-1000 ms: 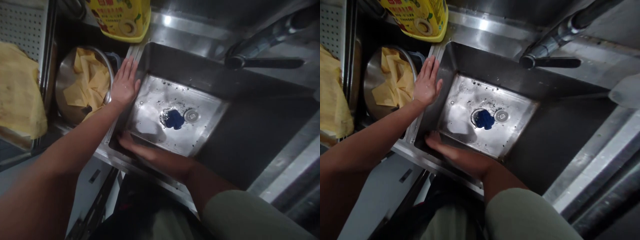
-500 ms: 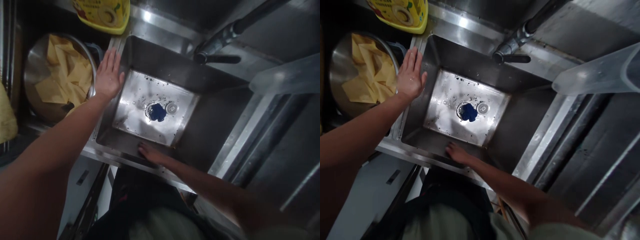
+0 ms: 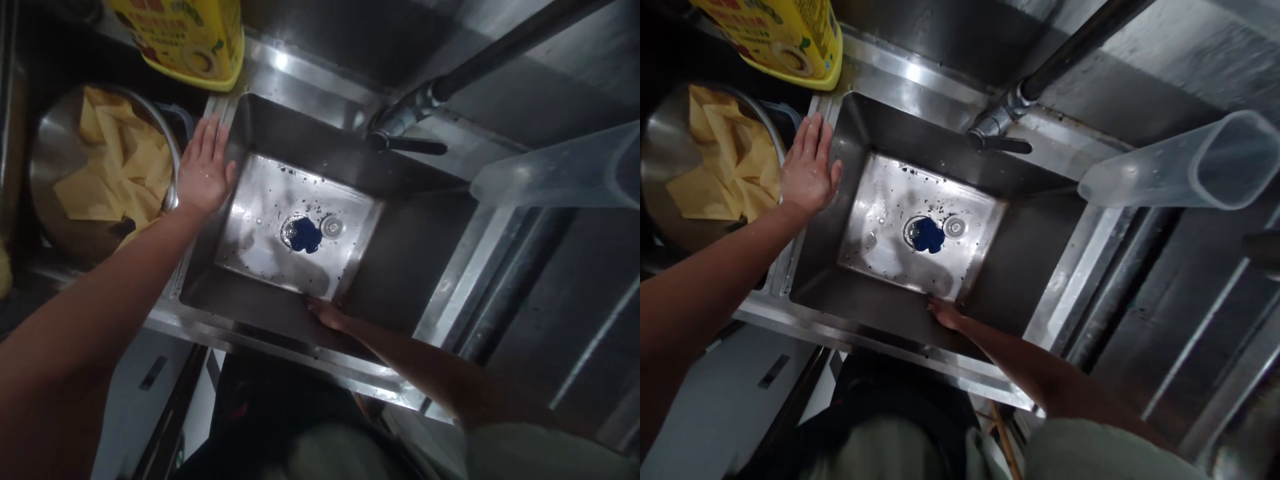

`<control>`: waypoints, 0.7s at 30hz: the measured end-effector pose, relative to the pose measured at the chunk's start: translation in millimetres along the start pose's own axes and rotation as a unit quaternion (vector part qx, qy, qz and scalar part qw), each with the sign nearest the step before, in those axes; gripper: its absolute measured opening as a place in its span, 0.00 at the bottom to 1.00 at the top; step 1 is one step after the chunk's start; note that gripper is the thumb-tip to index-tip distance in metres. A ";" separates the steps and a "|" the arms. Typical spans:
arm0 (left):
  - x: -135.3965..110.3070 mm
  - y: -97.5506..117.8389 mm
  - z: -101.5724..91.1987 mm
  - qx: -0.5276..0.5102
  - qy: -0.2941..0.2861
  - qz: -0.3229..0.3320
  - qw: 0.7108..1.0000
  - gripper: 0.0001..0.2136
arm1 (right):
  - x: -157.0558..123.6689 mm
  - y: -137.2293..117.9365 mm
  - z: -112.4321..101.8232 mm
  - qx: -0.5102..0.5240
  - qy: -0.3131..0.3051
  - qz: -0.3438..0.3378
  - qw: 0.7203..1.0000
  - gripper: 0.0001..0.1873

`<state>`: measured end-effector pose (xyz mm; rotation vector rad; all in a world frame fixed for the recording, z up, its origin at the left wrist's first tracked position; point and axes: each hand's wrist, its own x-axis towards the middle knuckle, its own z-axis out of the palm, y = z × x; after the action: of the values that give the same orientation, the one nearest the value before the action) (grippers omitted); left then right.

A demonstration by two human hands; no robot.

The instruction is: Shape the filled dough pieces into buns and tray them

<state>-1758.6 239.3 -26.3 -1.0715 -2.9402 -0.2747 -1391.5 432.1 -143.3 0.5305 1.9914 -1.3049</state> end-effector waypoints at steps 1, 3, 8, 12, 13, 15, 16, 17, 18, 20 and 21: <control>0.1 0.4 0.3 0.000 0.007 0.004 1.000 0.28 | 16.9 -12.3 14.5 -0.016 -0.046 -0.050 0.998 0.13; 0.3 1.7 1.0 -0.007 0.018 0.006 1.000 0.28 | 62.5 -45.5 46.5 -0.046 -0.123 -0.156 0.979 0.18; 2.2 5.9 1.5 -0.023 0.025 -0.011 0.999 0.28 | 186.5 -123.8 67.3 -0.144 -0.135 -0.337 0.921 0.20; 3.4 7.0 1.3 -0.016 0.013 -0.019 1.000 0.28 | 247.6 -139.8 -1.5 -0.242 0.089 -0.305 0.917 0.26; 3.5 7.0 1.2 -0.023 0.016 -0.019 0.999 0.28 | 251.3 -135.9 -20.6 -0.240 0.141 -0.265 0.923 0.28; 3.6 7.1 1.0 -0.037 0.026 -0.016 0.999 0.28 | 243.0 -123.2 -47.1 -0.221 0.243 -0.173 0.928 0.30; 3.7 7.5 0.8 -0.038 0.030 -0.015 0.999 0.28 | 233.2 -116.7 -52.1 -0.203 0.286 -0.130 0.928 0.30; 4.0 7.9 0.5 -0.035 0.033 -0.014 0.999 0.27 | 221.9 -111.7 -51.4 -0.183 0.306 -0.104 0.928 0.31; 4.4 8.6 0.3 -0.028 0.035 -0.015 0.999 0.27 | 211.6 -108.9 -46.3 -0.166 0.310 -0.095 0.931 0.31; 5.6 10.0 0.0 -0.006 0.038 -0.018 0.999 0.27 | 200.4 -112.8 -30.1 -0.120 0.237 -0.143 0.953 0.30; 6.4 10.7 0.0 0.005 0.040 -0.018 0.999 0.27 | 201.0 -120.3 -23.5 -0.105 0.207 -0.169 0.958 0.29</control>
<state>-1756.7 251.4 -24.1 -0.9845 -2.8894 -0.2960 -1615.0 397.4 -208.7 0.3947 2.6276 -1.2271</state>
